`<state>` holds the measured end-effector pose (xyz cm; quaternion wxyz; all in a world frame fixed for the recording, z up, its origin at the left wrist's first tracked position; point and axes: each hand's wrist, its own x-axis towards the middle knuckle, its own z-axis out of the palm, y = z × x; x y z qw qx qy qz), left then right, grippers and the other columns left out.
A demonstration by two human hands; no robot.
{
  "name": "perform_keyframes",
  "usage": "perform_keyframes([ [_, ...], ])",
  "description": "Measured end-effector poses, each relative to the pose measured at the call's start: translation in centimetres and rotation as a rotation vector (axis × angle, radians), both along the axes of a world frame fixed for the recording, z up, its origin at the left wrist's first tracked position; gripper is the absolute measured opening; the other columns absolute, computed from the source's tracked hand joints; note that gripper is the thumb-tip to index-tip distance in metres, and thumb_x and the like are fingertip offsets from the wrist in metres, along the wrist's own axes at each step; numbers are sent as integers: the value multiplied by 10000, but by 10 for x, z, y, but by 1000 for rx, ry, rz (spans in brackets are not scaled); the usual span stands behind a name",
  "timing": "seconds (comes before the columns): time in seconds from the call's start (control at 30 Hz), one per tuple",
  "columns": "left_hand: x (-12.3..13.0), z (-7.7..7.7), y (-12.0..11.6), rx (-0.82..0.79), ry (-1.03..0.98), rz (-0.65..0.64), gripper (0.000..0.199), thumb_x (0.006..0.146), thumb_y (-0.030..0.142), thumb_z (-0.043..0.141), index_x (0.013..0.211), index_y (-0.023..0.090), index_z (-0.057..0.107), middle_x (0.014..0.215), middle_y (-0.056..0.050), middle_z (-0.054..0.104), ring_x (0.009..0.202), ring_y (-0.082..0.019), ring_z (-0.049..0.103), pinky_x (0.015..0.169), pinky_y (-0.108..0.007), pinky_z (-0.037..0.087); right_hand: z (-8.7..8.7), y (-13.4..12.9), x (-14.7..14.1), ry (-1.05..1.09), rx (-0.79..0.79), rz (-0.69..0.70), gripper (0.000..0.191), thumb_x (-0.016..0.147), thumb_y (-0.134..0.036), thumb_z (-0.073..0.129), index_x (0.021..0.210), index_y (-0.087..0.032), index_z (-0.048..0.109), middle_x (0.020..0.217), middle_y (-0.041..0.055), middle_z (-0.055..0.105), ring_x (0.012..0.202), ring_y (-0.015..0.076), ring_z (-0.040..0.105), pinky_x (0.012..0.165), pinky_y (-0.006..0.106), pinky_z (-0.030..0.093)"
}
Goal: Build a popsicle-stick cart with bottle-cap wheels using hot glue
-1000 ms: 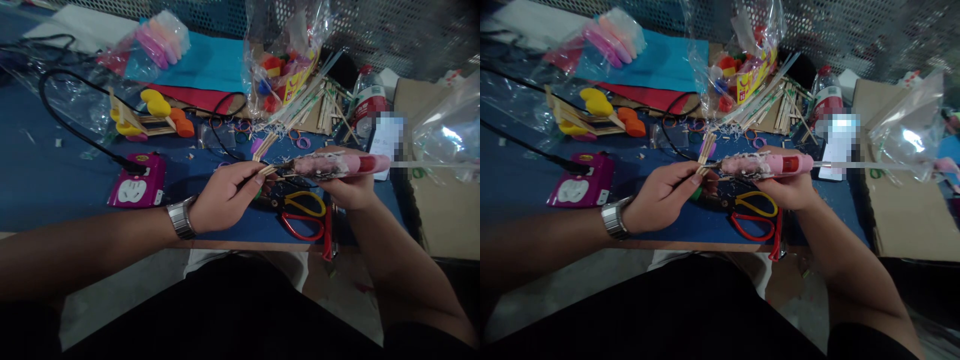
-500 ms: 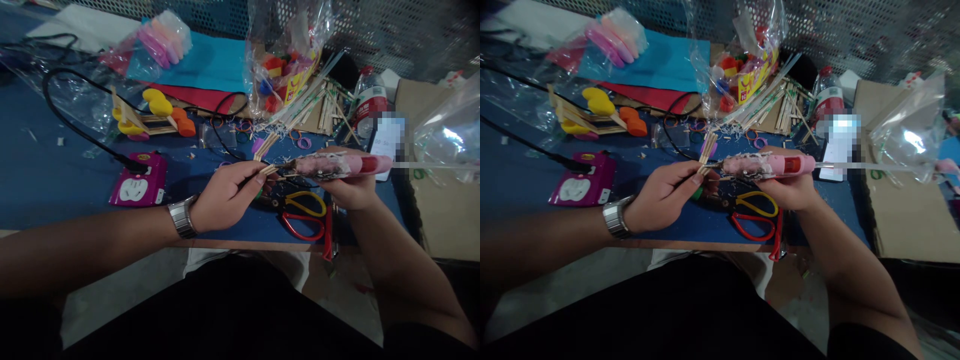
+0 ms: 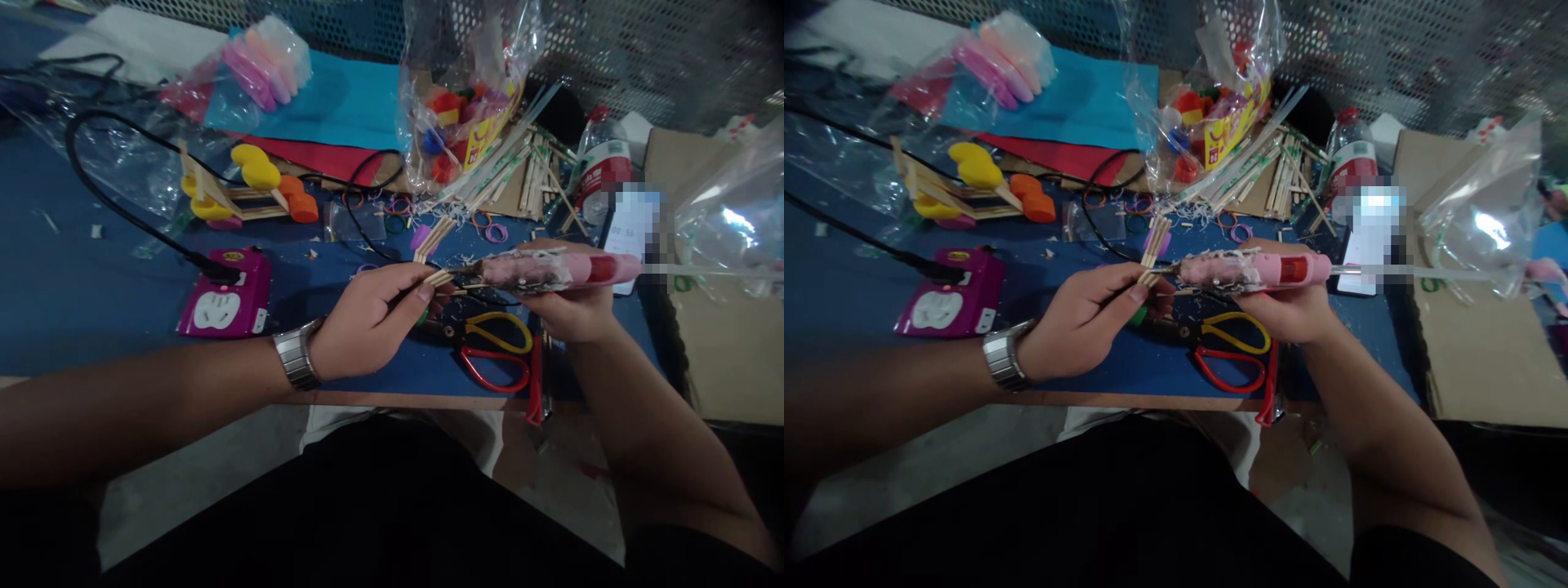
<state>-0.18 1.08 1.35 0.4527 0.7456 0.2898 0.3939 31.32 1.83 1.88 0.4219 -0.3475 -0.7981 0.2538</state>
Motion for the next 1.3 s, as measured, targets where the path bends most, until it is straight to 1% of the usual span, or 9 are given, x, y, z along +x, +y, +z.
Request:
perform_keyframes([
  [0.13,0,0,0,7,-17,1,305,1221,322,574,1189,200,852,1106,-63,905,980,-178,854,877,-277,667,0,1,-1,16,17,4,80,959,-333,869,1020,-348,919,926,27,875,863,274,851,829,454,746],
  [0.3,0,0,0,13,-14,1,299,1223,313,571,1193,201,847,1091,-56,899,982,-177,851,868,-279,651,-2,2,0,7,20,17,146,980,-381,834,1083,-363,935,996,25,904,951,280,876,847,449,749],
  [0.37,0,0,0,16,-18,1,294,1222,306,572,1191,195,842,1092,-58,900,981,-173,850,869,-277,650,-2,2,1,-4,15,12,149,981,-393,836,1091,-376,935,995,21,903,946,277,873,853,449,749],
  [0.5,1,0,0,12,-23,-6,295,1223,312,571,1200,193,840,1113,-65,904,1003,-174,853,878,-274,659,-1,1,2,-22,34,21,197,975,-330,844,1142,-394,926,1022,11,904,943,274,866,854,446,744],
  [0.67,0,-1,0,17,-13,-2,336,1231,374,569,1198,186,845,1101,-72,905,975,-185,857,880,-276,672,-1,1,1,30,33,74,241,1003,-283,824,1205,-367,926,1062,14,911,971,264,875,930,425,742],
  [0.9,0,-1,0,12,-18,0,322,1229,351,568,1213,197,851,1127,-73,910,977,-181,860,882,-275,691,0,3,1,8,51,77,268,976,-244,821,1195,-352,933,1066,19,917,961,260,876,879,410,737],
  [1.07,0,0,0,26,-13,2,298,1222,300,568,1206,195,846,1119,-64,905,976,-171,860,884,-264,687,0,3,0,12,74,100,319,968,-202,814,1230,-346,928,1058,20,914,946,256,879,860,401,743],
  [1.17,0,0,0,29,-25,-3,286,1217,284,573,1193,193,844,1120,-61,903,979,-167,860,874,-254,683,-3,2,2,13,43,70,280,970,-240,836,1200,-369,933,1048,20,911,934,264,870,859,424,752],
  [1.3,0,0,0,26,-25,-4,286,1214,281,572,1194,189,842,1108,-60,904,986,-172,860,880,-260,681,-5,2,5,38,6,49,193,976,-300,849,1141,-351,935,1016,29,901,933,268,866,878,437,761],
])
